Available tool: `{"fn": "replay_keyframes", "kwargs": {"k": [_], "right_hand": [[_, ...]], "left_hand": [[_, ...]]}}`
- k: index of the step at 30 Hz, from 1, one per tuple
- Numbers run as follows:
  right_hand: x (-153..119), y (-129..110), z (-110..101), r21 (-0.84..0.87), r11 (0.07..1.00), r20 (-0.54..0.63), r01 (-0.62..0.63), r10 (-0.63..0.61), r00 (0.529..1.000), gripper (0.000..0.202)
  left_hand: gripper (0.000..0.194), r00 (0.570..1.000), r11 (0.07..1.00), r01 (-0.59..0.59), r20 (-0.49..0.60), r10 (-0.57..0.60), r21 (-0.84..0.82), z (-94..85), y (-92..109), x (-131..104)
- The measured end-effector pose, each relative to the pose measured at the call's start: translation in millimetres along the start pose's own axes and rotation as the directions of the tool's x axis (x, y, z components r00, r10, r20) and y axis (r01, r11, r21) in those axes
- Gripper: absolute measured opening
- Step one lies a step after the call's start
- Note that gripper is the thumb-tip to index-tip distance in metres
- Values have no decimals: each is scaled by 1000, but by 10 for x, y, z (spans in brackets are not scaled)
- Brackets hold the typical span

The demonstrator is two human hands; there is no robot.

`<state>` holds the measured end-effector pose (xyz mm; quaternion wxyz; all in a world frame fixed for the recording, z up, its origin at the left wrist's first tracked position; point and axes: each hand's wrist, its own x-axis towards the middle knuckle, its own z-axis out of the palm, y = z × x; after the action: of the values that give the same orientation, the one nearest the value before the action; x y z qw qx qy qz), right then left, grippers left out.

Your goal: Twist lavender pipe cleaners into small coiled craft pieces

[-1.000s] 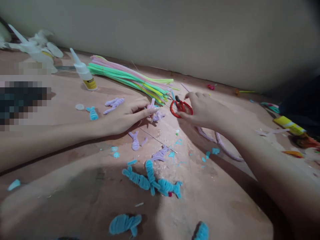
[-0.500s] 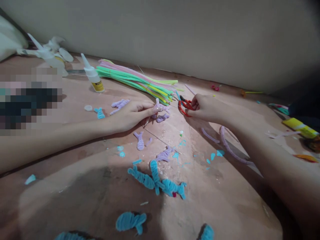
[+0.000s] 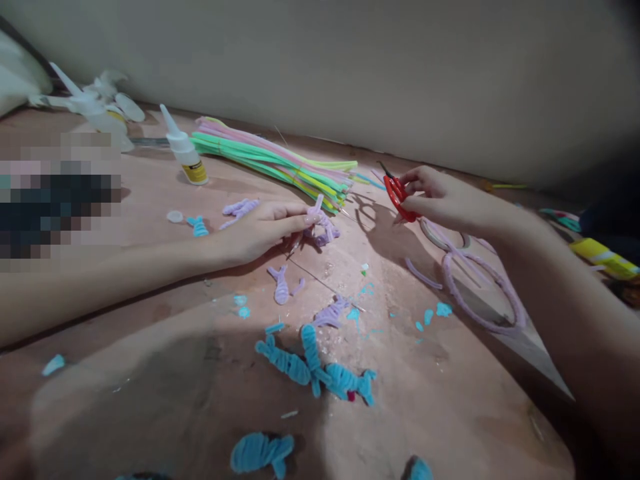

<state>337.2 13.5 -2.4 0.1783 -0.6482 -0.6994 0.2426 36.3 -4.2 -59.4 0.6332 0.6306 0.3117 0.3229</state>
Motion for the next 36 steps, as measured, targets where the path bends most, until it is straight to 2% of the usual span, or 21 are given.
{"fn": "replay_keyframes", "kwargs": {"k": [2,5,7,10,13,16,21,26,30,36], "right_hand": [[-62,-53,-92,-10,1000,24,-17,17,1000,35],[-130,-114,-150,-106,986,-148,128,-143,979,37],[-160,-164,-102,-116,966,-195,233,-252,948,47],[-206,-273,70,8,945,-7,328,-328,945,60],[-248,-371,256,-26,917,152,399,-391,908,46],[-270,-412,371,-100,878,178,469,-448,876,36],[-293,-403,462,-67,846,178,529,-512,840,38],[-320,-361,535,-80,837,149,541,-527,837,37],[-316,-340,557,-93,837,149,539,-523,839,40],[-318,-349,564,-153,824,162,546,-524,836,39]], "left_hand": [[22,1000,1000,10,8,-10,6,-9,-4,2],[23,1000,1000,13,23,-14,26,-25,-25,5],[25,999,1000,6,50,-8,31,-26,-42,2],[25,998,1000,-4,64,2,30,-18,-61,-8],[26,997,995,-47,63,42,83,-14,-66,-9],[32,993,985,-97,84,85,142,-15,-46,-4],[28,989,980,-91,131,68,179,-7,7,-18],[29,985,977,-48,173,12,206,-25,-19,-29],[34,984,978,-59,175,23,200,-38,-53,-21],[29,987,979,-77,153,48,191,-31,-52,-4]]}}
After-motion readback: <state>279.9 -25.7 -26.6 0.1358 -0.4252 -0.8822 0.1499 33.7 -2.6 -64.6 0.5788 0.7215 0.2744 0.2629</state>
